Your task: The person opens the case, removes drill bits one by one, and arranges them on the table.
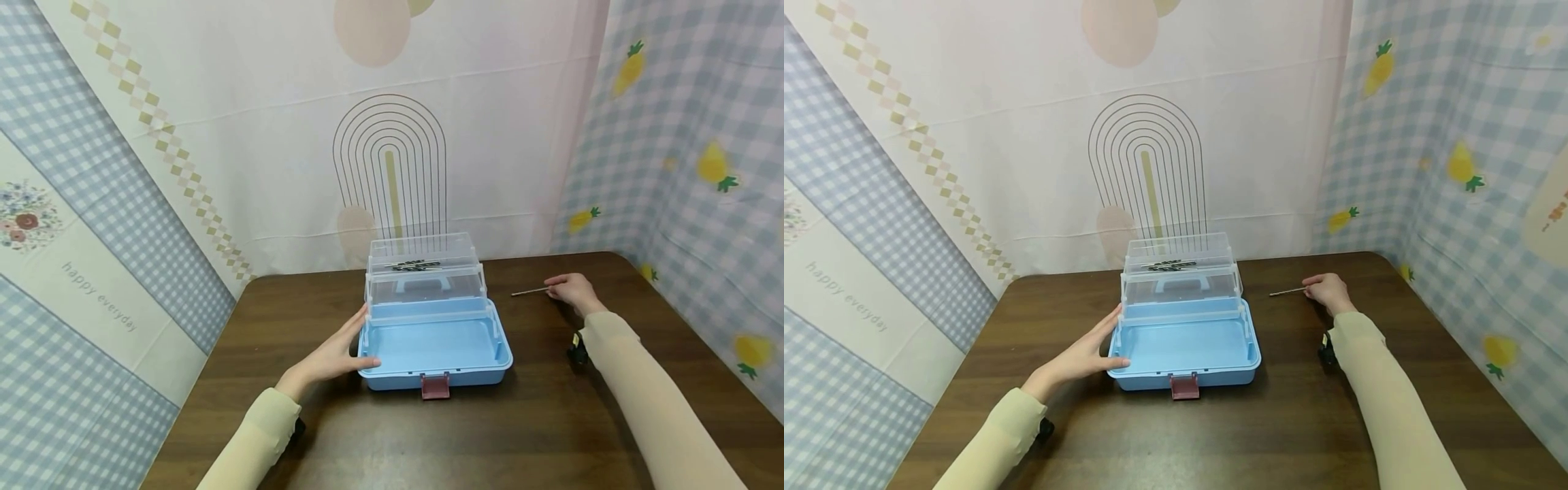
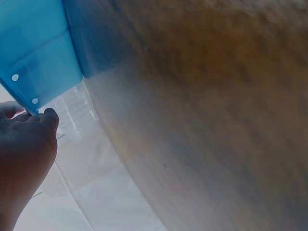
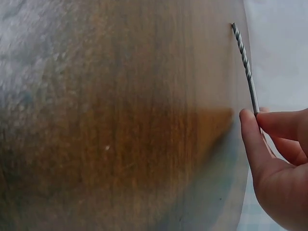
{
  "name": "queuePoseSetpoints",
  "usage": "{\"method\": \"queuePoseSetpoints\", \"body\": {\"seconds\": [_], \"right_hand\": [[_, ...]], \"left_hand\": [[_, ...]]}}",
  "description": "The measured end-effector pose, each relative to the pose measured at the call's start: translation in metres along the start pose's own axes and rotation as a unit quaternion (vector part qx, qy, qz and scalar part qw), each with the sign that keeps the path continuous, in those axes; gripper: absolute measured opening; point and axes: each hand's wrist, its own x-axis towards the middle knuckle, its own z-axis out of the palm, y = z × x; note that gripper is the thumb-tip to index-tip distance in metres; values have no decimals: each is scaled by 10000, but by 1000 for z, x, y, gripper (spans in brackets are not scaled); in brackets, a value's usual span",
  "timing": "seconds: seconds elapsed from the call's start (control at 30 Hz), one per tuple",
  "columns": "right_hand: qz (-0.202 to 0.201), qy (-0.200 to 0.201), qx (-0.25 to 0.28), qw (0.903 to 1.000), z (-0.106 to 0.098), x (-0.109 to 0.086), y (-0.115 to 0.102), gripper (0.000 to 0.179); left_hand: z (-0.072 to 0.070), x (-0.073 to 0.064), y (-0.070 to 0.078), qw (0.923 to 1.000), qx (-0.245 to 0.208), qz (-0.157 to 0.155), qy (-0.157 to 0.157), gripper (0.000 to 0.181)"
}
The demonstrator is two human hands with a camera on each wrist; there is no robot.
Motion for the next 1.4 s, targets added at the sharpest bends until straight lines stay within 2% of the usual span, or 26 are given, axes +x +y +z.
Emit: {"method": "queuePoseSetpoints", "body": {"seconds": [0.27,0.67,0.9,1.4], "right_hand": [[-20,-317,-111,9994,-1,-1,1,38],[-267,-263,-558,9977,-4,5,8,35],[-481,-159,-1549,9866,-4,-1,6,30],[-671,-112,-1970,9780,-4,1,4,27]], "left_hand": [[1,0,0,10000,14,-19,3,108],[1,1,2,10000,4,9,38,106],[0,-1,2,10000,-22,2,2,107],[-1,0,2,10000,-25,-37,-8,108]]}}
